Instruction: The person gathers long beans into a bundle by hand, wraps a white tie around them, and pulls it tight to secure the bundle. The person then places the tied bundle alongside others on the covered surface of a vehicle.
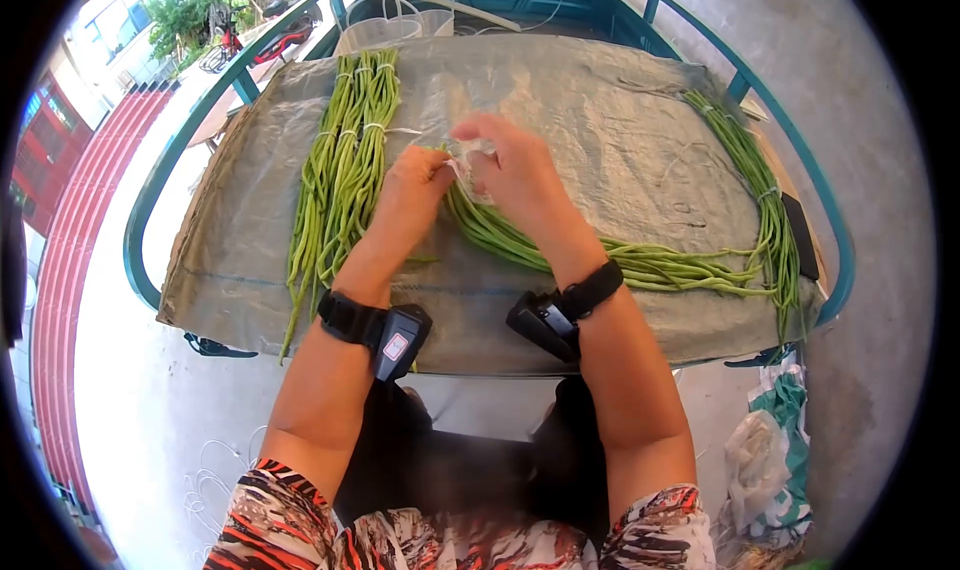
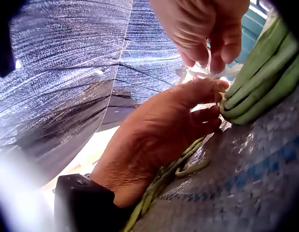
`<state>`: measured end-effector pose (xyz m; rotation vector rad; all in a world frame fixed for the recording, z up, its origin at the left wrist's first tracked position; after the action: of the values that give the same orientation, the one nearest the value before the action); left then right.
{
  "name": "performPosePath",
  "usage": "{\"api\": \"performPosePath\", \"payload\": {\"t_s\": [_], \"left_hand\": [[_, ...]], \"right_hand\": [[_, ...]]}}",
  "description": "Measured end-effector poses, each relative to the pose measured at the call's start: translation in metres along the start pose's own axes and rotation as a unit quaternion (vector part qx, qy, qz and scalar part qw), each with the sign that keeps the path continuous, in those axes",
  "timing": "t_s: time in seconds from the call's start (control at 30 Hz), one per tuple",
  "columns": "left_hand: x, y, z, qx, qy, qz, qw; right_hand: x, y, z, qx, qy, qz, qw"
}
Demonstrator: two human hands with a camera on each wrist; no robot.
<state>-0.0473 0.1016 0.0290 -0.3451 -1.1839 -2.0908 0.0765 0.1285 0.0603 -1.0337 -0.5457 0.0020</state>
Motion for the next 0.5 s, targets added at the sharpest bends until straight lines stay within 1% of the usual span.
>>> {"api": "performPosePath", "payload": {"t_s": [0.03, 0.13, 0.23, 0.33, 0.43, 0.5], "left_hand": [[0.0, 0.001, 0.0, 0.002, -0.006, -0.001, 1.0], [0.003, 0.005, -0.002, 0.015, -0.005, 0.023, 1.0], [0.007, -0.002, -0.002, 0.029, 0.036, -0.031, 0.998], [0.005, -0.01, -0.001, 0.071, 0.026, -0.047, 0.996], [0.0, -0.019, -0.002, 0.125, 0.012, -0.123, 0.984], [-0.002, -0.023, -0.002, 0.122, 0.012, -0.133, 0.983]], "right_hand": [[-0.005, 0.001, 0.001, 0.023, -0.014, -0.027, 0.999], [-0.01, 0.01, 0.002, 0.058, -0.008, 0.009, 0.998], [-0.01, 0.025, 0.004, -0.002, -0.029, -0.005, 1.0], [-0.01, 0.024, 0.005, 0.036, -0.023, -0.134, 0.99], [-0.01, 0.018, 0.002, 0.077, -0.009, -0.159, 0.984], [-0.01, 0.018, 0.003, 0.059, 0.011, -0.107, 0.992]]}}
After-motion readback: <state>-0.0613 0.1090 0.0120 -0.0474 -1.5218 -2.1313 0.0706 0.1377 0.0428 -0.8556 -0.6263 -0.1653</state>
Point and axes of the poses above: each hand's wrist, its own z-axis towards the middle knuckle, its own x-axis out of the back of the hand, y = z × x, the point moved 10 cm from there along z, towards the middle knuckle, and after that the axes turned 2 degrees about -x, right-handed, at the moved point
